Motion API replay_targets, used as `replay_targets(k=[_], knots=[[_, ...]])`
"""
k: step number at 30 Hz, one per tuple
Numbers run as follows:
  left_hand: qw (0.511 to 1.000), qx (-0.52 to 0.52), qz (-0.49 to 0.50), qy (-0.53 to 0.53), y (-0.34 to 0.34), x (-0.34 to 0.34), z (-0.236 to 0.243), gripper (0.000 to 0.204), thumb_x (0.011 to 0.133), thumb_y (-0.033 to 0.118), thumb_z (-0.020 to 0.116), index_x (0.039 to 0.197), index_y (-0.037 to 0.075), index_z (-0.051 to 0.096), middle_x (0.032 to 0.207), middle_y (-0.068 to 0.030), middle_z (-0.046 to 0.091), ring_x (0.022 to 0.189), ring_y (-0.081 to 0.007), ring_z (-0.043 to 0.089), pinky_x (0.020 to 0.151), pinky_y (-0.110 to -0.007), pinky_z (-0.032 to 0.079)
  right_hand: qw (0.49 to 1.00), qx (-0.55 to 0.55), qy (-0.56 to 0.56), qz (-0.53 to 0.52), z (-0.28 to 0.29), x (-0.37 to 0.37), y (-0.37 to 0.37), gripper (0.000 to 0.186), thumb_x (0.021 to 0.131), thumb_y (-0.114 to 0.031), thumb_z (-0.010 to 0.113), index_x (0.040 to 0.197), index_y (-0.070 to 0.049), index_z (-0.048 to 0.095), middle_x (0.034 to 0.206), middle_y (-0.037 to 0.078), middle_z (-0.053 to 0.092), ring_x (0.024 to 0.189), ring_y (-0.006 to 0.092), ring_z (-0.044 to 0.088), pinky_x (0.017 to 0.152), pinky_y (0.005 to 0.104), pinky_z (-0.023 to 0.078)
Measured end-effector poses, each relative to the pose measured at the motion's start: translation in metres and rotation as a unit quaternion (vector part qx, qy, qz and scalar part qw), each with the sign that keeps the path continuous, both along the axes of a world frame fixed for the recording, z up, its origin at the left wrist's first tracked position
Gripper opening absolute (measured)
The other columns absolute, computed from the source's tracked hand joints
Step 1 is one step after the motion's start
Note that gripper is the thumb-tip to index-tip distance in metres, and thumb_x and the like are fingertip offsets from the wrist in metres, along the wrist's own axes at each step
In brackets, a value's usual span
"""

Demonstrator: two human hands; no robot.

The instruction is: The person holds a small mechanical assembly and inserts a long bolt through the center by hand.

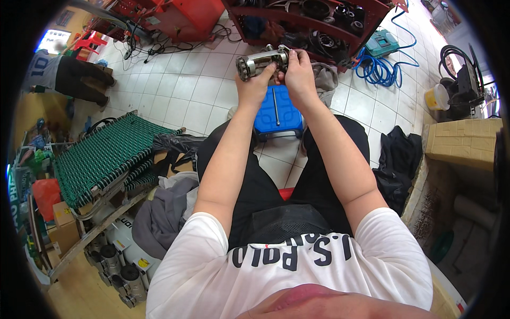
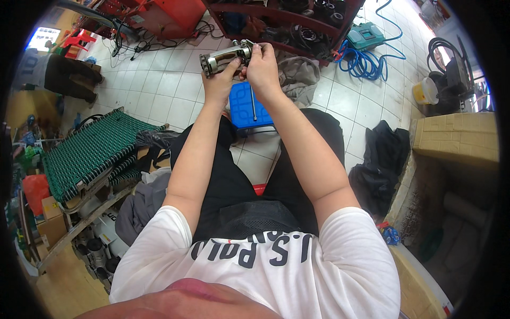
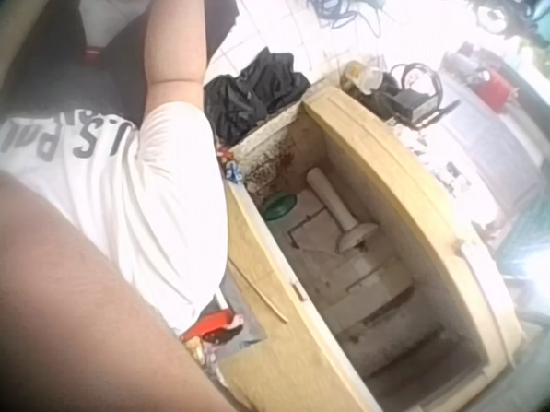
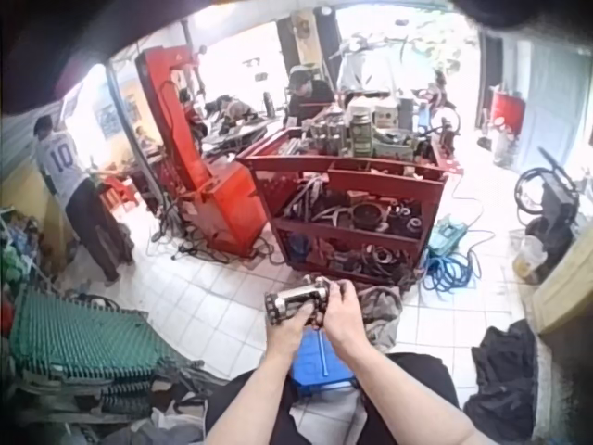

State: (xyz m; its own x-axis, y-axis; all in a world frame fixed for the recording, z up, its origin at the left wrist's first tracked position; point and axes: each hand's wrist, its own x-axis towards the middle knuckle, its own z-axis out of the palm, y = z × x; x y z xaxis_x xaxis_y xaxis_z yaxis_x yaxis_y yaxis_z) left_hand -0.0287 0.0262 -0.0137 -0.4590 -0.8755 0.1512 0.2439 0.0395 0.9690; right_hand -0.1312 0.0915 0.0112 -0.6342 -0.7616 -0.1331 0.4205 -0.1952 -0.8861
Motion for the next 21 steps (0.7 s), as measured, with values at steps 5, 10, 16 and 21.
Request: replay_targets(k=[5, 10, 16, 21], knots=[[0.992, 0.098, -0.051, 0.061, 0.006, 0.001, 0.008, 0.016, 0.096, 0.006, 0.072, 0.11, -0.002, 0.07, 0.092, -0.0107, 0.074, 0.075, -0.0164, 0.071, 0.063, -0.031, 0.056, 0.999, -0.007, 0.049, -0.017, 0.001, 0.006, -0.002, 0.019, 0.113, -0.024, 0.042, 0.113, -0.005, 0.048, 0.084, 0.005, 0.056, 0.057, 0.0105, 0.054, 0.048, 0.0291, 0.049], [0.999, -0.014, 0.025, -0.014, 0.004, 0.002, 0.002, 0.02, 0.097, 0.009, 0.071, 0.113, -0.003, 0.071, 0.094, -0.0091, 0.074, 0.075, -0.016, 0.07, 0.064, -0.031, 0.056, 0.998, 0.002, 0.055, -0.021, 0.007, 0.009, 0.001, 0.022, 0.114, -0.025, 0.041, 0.114, -0.005, 0.049, 0.081, 0.004, 0.057, 0.057, 0.0095, 0.053, 0.049, 0.0295, 0.049], [0.999, 0.011, -0.027, 0.014, 0.009, 0.002, 0.011, 0.02, 0.097, 0.007, 0.071, 0.113, -0.005, 0.071, 0.094, -0.0091, 0.074, 0.072, -0.0159, 0.069, 0.061, -0.031, 0.055, 0.998, -0.003, 0.054, -0.027, 0.005, 0.004, 0.002, 0.02, 0.113, -0.023, 0.043, 0.111, -0.003, 0.048, 0.082, 0.006, 0.056, 0.054, 0.0112, 0.054, 0.046, 0.0304, 0.049], [0.998, 0.023, -0.055, 0.037, 0.006, 0.0, 0.011, 0.019, 0.095, 0.002, 0.07, 0.113, -0.005, 0.07, 0.092, -0.0091, 0.073, 0.07, -0.0154, 0.068, 0.059, -0.03, 0.055, 0.998, -0.006, 0.057, -0.024, 0.005, 0.004, 0.001, 0.021, 0.113, -0.024, 0.043, 0.111, -0.003, 0.049, 0.081, 0.006, 0.057, 0.054, 0.0111, 0.054, 0.046, 0.0305, 0.048]])
